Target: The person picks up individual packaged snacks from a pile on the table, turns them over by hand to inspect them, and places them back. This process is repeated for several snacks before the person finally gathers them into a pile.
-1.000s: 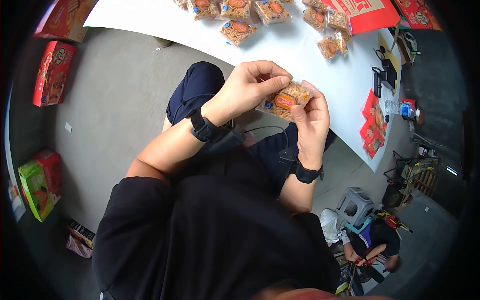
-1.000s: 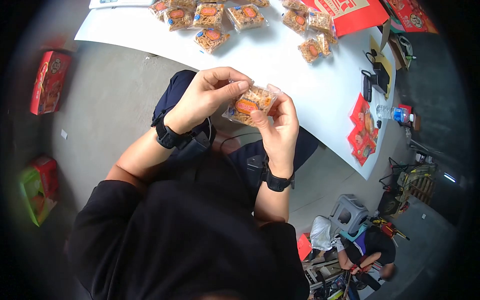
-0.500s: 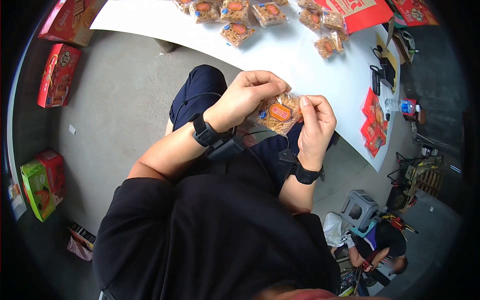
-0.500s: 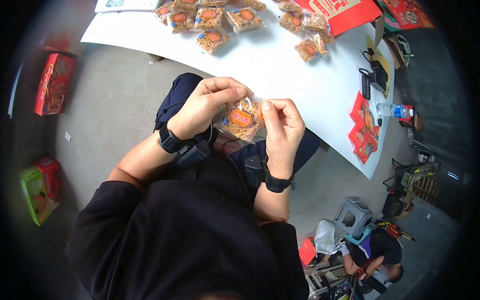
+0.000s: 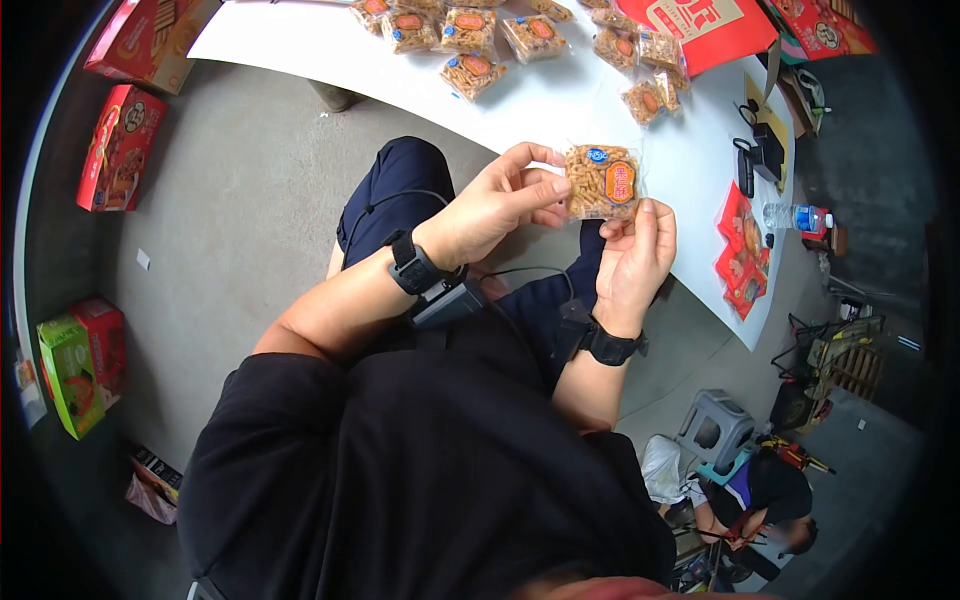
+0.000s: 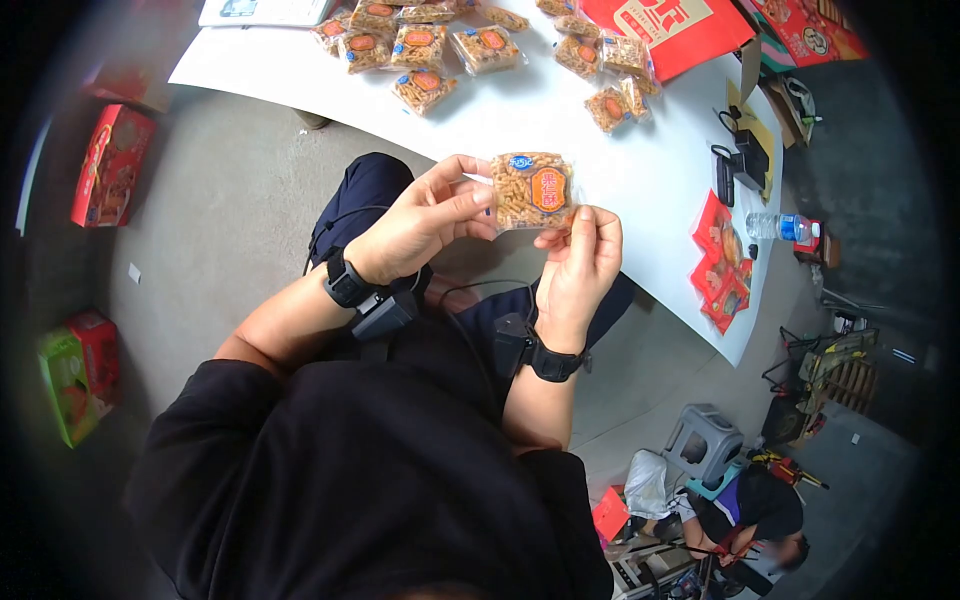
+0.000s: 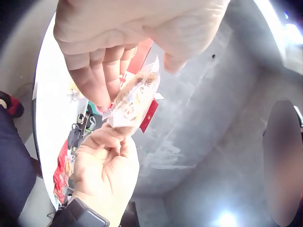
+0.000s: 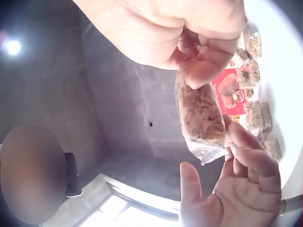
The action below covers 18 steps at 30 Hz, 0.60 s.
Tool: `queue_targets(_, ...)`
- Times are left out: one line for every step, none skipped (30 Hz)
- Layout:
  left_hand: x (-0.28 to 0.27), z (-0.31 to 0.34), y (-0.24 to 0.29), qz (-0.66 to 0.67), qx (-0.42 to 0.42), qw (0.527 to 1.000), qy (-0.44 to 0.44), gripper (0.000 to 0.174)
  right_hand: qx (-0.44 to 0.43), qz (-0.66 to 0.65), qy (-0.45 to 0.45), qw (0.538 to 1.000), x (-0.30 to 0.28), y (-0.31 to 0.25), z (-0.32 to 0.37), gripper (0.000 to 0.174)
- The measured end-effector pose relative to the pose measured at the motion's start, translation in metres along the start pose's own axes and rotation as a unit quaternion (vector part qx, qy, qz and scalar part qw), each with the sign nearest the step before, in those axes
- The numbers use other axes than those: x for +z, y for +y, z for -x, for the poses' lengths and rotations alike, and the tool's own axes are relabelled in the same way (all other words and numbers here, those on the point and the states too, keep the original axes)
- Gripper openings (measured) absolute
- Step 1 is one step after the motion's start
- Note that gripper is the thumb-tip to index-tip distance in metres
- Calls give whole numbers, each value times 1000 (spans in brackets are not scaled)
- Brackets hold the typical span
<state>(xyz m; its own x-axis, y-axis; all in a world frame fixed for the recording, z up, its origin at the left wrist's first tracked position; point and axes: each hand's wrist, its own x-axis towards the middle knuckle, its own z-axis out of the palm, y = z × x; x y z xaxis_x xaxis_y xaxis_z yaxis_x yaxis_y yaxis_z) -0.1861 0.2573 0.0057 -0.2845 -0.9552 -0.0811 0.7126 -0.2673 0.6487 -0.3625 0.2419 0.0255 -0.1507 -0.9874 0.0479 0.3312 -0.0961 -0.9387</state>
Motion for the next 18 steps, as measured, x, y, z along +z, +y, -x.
queue_targets(0, 0, 0, 0, 1, 1000, 0, 27, 0, 0, 1, 1000, 1, 0, 1, 11)
queue_targets(1, 0, 1, -5, 0, 1000, 5, 23, 0, 0, 1, 1000, 1, 0, 2, 11)
queue_targets(1, -1, 1, -10, 0, 1000, 10, 20, -9, 9, 2, 1000, 2, 0, 3, 11)
queue_targets(-1, -2, 0, -9, 0, 1000, 10, 20, -19, 17, 4, 1000, 4, -1, 4, 12)
queue_targets(-3, -3, -2, -13, 6, 1000, 18, 16, -19, 17, 4, 1000, 5, -2, 5, 12)
queue_targets(-4, -4, -2, -17, 11, 999, 25, 13, -27, 28, 6, 999, 7, -4, 6, 12)
queue_targets(-5, -4, -3, -17, 11, 999, 25, 13, -36, 39, 8, 999, 8, -5, 7, 12)
queue_targets(-5, -4, -3, -23, 16, 999, 33, 13, -37, 40, 8, 999, 9, -5, 8, 12)
queue_targets(-5, -4, -3, -28, 20, 999, 40, 14, -48, 48, -2, 998, 10, -6, 9, 11)
queue_targets(-5, -5, -3, -27, 21, 999, 40, 14, -59, 56, -11, 997, 11, -6, 10, 10)
queue_targets(-5, -4, -3, -20, 25, 998, 51, 10, -59, 56, -12, 997, 11, -5, 10, 10)
queue_targets(-5, -4, -2, -13, 30, 998, 62, 7, -67, 77, -18, 995, 10, -4, 11, 9)
queue_targets(-4, -5, -1, -12, 30, 998, 62, 7, -75, 97, -25, 992, 9, -2, 11, 8)
queue_targets(-2, -5, 2, -1, 38, 996, 83, 6, -75, 97, -25, 992, 8, -1, 12, 8)
queue_targets(-1, -6, 5, 10, 46, 993, 104, 6, -61, 105, -38, 992, 8, 0, 12, 7)
queue_targets(0, -6, 8, 10, 47, 993, 104, 6, -46, 112, -52, 991, 6, 2, 12, 7)
queue_targets(-1, -7, 13, -57, 66, 990, 114, 7, -22, 108, -79, 991, -3, 4, 12, 11)
queue_targets(-3, -9, 16, -125, 84, 981, 124, 7, -22, 108, -80, 991, -1, 4, 11, 11)
